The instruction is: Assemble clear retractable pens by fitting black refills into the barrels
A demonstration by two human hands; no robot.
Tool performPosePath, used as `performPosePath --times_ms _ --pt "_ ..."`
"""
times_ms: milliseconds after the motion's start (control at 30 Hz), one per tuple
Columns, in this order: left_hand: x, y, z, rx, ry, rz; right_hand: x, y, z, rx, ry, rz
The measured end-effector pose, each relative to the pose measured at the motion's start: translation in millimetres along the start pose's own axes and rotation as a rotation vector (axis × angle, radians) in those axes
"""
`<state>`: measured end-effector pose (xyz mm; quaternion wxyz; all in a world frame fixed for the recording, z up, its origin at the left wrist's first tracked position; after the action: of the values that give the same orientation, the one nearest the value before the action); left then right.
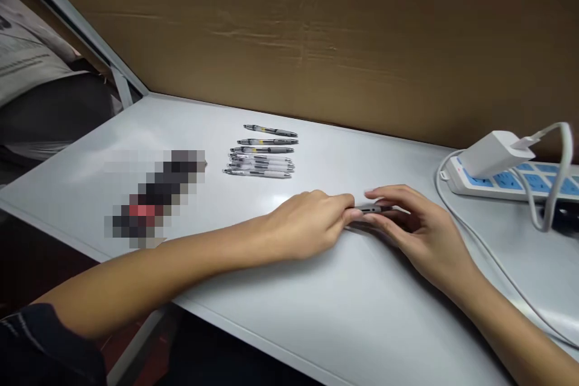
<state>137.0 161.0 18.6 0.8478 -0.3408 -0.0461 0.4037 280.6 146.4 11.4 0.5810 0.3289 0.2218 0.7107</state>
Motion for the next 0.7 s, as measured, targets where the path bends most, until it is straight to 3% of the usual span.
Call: performPosePath --times_ms 133,267,500,700 --pt "0 -3 2 0.163 -0.075 -0.054 4 -25 -4 0.04 0.07 -0.171" --pt "1 -2 0 0.192 -0.073 -0.064 5 -26 -2 0.035 0.11 -0.174" --pt "-1 -3 1 0.145 -0.056 -0.056 5 -23 12 0.095 -0.022 -0.144" --pt "0 -8 5 0.15 -0.107 -0.101 6 -29 -3 0.101 0.121 -0.203"
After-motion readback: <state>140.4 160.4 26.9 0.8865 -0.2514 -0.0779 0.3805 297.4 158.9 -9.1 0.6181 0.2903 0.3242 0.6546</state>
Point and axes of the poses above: each hand's wrist, its own x-axis towards the middle knuckle, its own z-axis out of the back of the hand, y = z × x, the point moved 10 cm from there along x, towards the middle knuckle, and after that the axes turned 10 degrees about -x, right-handed, at the moved point
